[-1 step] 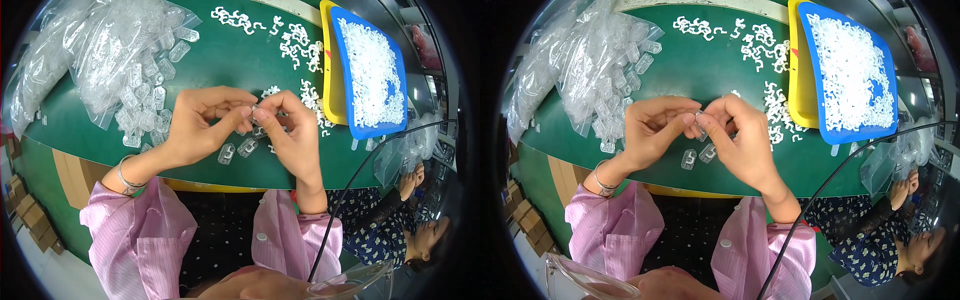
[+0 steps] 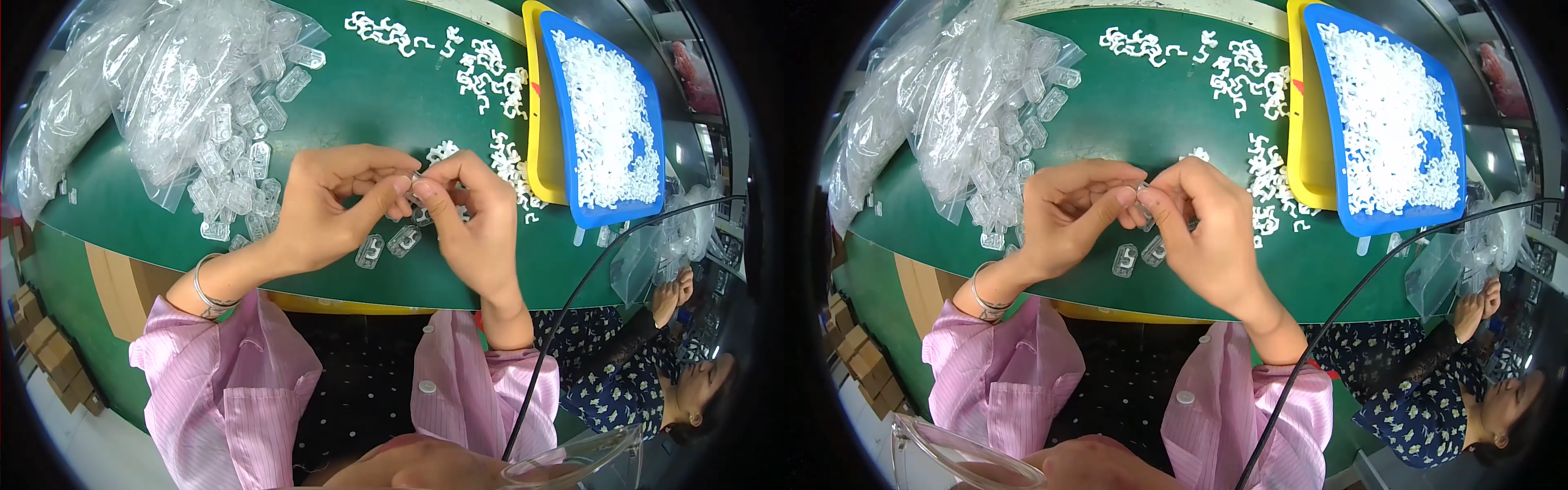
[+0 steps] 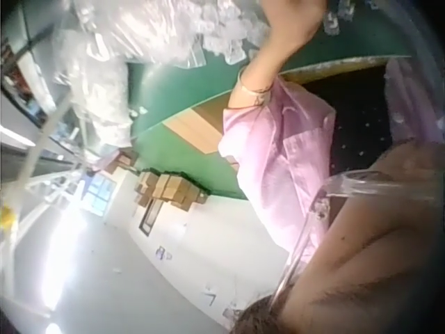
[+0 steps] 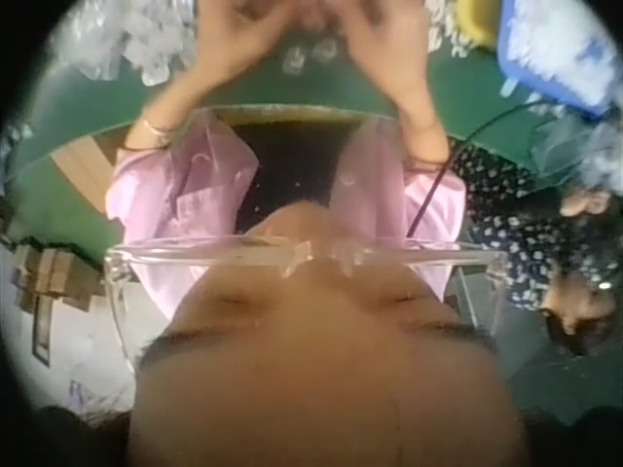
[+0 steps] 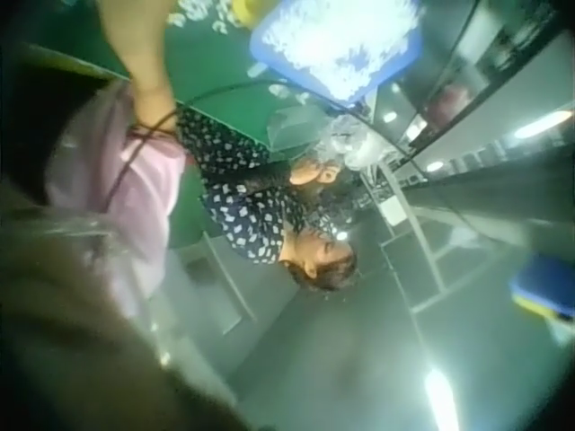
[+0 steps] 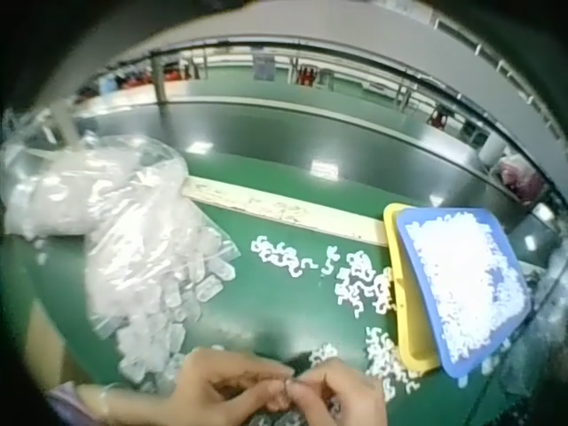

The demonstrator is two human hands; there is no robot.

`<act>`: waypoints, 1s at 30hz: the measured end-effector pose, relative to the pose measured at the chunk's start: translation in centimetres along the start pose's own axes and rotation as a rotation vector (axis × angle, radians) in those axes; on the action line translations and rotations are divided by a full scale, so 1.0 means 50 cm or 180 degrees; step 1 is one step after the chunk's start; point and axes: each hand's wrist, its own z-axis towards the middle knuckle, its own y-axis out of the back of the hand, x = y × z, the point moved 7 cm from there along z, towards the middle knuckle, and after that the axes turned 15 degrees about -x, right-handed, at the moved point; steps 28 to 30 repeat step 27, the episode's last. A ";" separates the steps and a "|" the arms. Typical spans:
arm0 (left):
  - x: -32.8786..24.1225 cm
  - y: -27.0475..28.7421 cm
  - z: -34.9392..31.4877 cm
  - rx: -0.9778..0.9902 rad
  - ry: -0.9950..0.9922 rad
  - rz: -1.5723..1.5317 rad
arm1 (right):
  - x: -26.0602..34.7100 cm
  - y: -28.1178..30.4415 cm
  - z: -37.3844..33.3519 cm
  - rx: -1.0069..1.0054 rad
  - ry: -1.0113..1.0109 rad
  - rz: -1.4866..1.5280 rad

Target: The person assembles small white plastic hooks into clear plastic housings by hand.

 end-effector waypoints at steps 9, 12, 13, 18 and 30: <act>-0.042 -0.009 -0.044 0.0969 -0.1354 0.1669 | 0.007 0.048 0.029 0.0297 0.0358 -0.0980; -0.008 -0.006 -0.076 0.0547 -0.1484 0.1948 | 0.004 0.034 0.033 0.0338 0.0877 -0.1425; 0.002 -0.008 -0.084 0.0397 -0.1542 0.2073 | 0.006 0.020 0.029 0.0498 0.0993 -0.1494; -0.015 -0.029 -0.114 -0.0075 -0.2637 0.3115 | -0.002 -0.030 0.012 0.0869 0.1872 -0.2347; -0.027 0.067 -0.025 -0.0124 -0.1795 0.4947 | -0.045 0.041 0.049 0.0066 0.0437 -0.1592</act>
